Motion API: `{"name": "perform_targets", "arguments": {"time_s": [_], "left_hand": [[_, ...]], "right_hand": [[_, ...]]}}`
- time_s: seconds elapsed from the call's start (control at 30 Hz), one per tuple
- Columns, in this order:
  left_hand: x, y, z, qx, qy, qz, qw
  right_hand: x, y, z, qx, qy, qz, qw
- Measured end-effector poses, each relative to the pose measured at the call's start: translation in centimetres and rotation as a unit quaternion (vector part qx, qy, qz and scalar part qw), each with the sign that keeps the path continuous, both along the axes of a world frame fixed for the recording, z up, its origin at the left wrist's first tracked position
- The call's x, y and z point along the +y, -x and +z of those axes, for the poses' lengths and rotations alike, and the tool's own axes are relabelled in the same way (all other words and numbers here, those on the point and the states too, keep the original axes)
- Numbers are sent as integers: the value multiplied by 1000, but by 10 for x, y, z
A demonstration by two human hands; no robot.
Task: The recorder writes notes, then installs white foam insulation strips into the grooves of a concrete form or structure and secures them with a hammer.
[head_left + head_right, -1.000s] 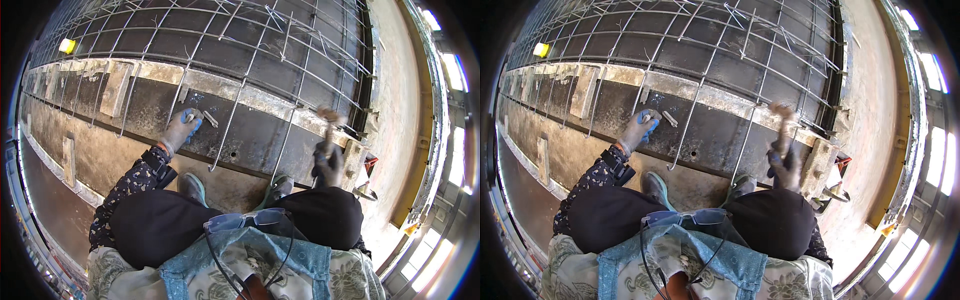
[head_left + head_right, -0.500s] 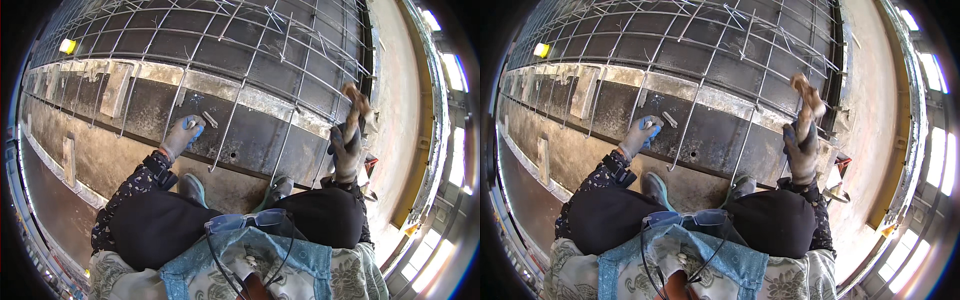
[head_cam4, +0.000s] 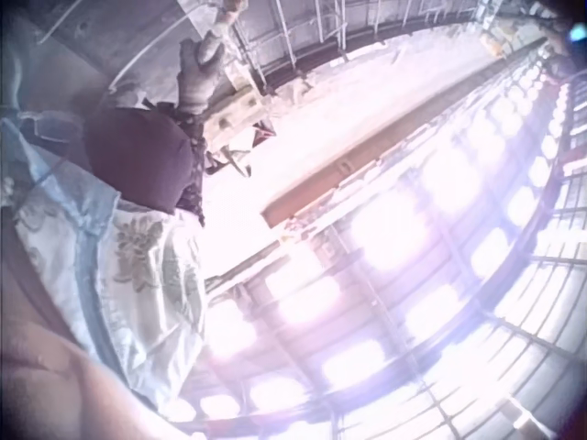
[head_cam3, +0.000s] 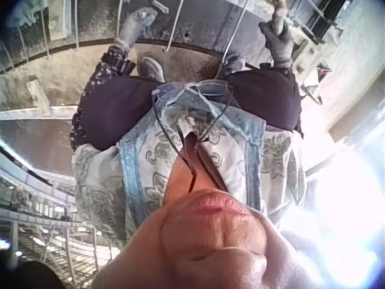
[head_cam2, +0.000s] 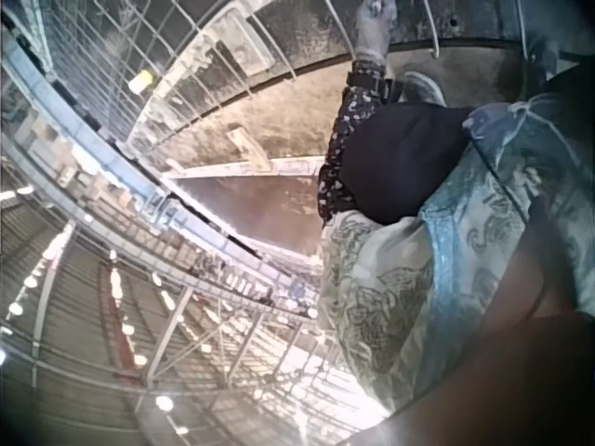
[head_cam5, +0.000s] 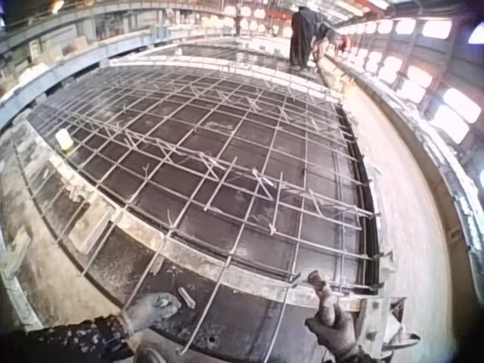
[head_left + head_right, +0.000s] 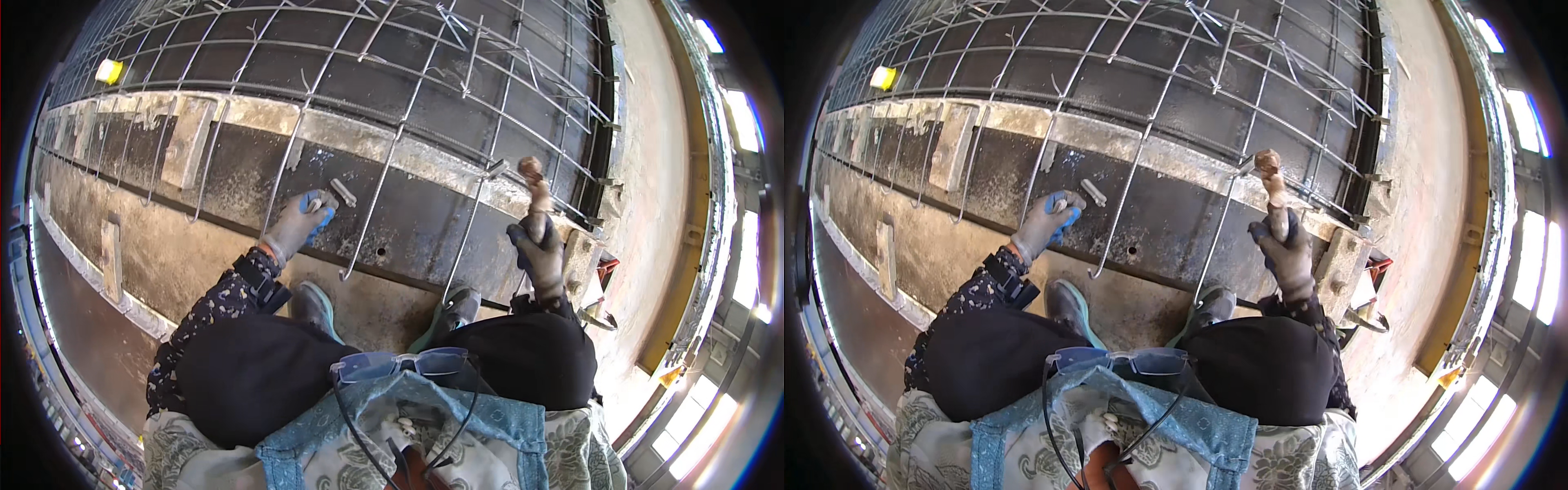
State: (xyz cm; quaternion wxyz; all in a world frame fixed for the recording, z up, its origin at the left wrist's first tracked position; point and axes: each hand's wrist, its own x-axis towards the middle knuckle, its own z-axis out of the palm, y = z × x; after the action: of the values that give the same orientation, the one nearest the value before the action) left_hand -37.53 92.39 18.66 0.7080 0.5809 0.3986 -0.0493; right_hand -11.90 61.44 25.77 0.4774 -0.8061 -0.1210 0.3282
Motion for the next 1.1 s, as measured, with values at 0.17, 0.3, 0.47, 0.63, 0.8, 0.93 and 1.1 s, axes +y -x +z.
{"name": "perform_targets", "arguments": {"time_s": [0.17, 0.3, 0.47, 0.63, 0.8, 0.93, 1.1], "left_hand": [[-8, 9, -3, 39, 29, -3, 999], [-13, -14, -2, 31, 42, -21, 998], [-16, -7, -2, 16, 44, -15, 999], [-14, -1, 1, 24, 57, -17, 998], [-13, -3, 5, 32, 73, 0, 997], [-15, -7, -10, -1, 47, -9, 999], [-10, -11, 6, 20, 27, -43, 999]], "right_hand": [[34, -16, 61, 94, -265, 12, 960], [19, -80, -13, 211, -207, -104, 950], [-3, -81, 4, 481, 8, -45, 875], [25, -75, 81, 186, -185, -48, 964], [1, -42, 18, -119, -140, -105, 977], [-23, -26, -46, 344, 26, -69, 936], [-2, -20, -42, 85, 55, 79, 992]]}}
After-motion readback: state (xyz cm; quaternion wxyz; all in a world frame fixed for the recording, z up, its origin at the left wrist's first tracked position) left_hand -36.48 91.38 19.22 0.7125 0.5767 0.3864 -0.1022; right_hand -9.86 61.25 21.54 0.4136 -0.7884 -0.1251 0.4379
